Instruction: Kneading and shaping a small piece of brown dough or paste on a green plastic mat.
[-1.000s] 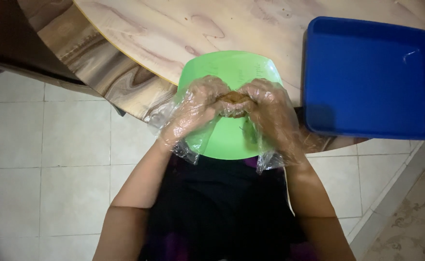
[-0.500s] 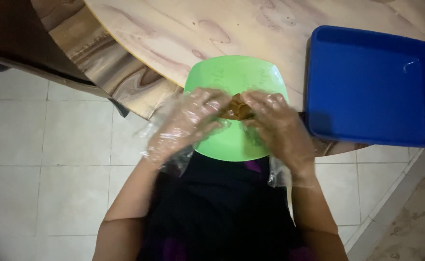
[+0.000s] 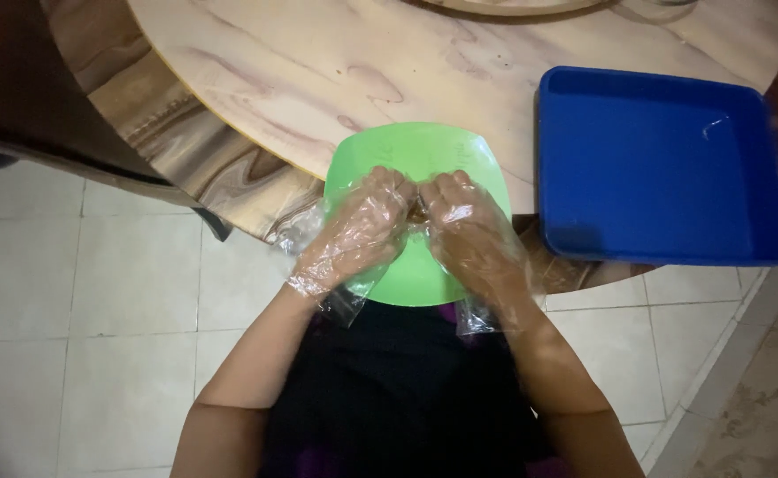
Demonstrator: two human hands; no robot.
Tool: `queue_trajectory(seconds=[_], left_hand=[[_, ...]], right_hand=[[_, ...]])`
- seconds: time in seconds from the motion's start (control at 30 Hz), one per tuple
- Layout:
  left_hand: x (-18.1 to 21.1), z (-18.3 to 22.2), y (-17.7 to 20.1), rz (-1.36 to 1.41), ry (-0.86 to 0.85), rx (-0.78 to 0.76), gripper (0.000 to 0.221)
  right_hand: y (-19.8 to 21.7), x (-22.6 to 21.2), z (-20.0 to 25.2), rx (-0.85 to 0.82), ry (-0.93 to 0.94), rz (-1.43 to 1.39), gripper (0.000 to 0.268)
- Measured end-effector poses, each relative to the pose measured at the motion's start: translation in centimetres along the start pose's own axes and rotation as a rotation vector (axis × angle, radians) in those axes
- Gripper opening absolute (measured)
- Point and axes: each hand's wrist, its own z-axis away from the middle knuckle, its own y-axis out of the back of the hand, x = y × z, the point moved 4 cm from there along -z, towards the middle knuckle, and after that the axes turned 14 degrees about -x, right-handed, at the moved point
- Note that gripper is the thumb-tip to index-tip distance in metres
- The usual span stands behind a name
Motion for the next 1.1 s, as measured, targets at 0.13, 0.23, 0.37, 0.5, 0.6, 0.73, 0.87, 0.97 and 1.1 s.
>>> queue_trajectory(seconds=[0.13, 0.23, 0.37, 0.5, 0.6, 0.73, 0.87, 0.97, 1.1], left_hand=[[-0.3, -0.3, 1.0, 0.182, 0.043, -0.102, 0.011], [-0.6, -0.3, 1.2, 0.287, 0.069, -0.123, 0.004], [-0.1, -0.3, 2.4, 0.238, 0.039, -0.087, 0.006], [0.3, 0.0, 3.7, 0.279, 0.035, -0.086, 0.003], [-0.6, -0.4, 2.8, 0.33, 0.025, -0.104, 0.005], [-1.1, -0.5, 1.9, 0.348, -0.036, -0.073, 0.006], [-1.1, -1.0, 4.0, 0.341, 0.046, -0.149, 0.01], [-1.0, -1.3, 5.6, 0.534, 0.142, -0.239, 0.019], [0.3, -0.8, 8.5, 0.935, 0.116, -0.245, 0.035]], right_hand=[[-0.6, 0.3, -0.3, 0.024, 0.002, 0.034, 0.024], [-0.3, 0.3, -0.5, 0.049, 0.022, 0.086, 0.019], [-0.5, 0.6, -1.0, 0.024, 0.04, 0.076, 0.017], [-0.2, 0.9, -1.3, 0.01, 0.022, 0.018, 0.025], [-1.2, 1.5, -2.1, -0.021, 0.01, -0.012, 0.024], [0.2, 1.5, -1.1, 0.015, 0.026, -0.102, 0.028], [2.0, 2.1, 0.2, 0.063, 0.029, -0.414, 0.025], [3.1, 2.4, 0.9, 0.082, 0.095, -0.888, 0.024], [4.7, 1.6, 3.1, 0.047, 0.12, -1.504, 0.035]])
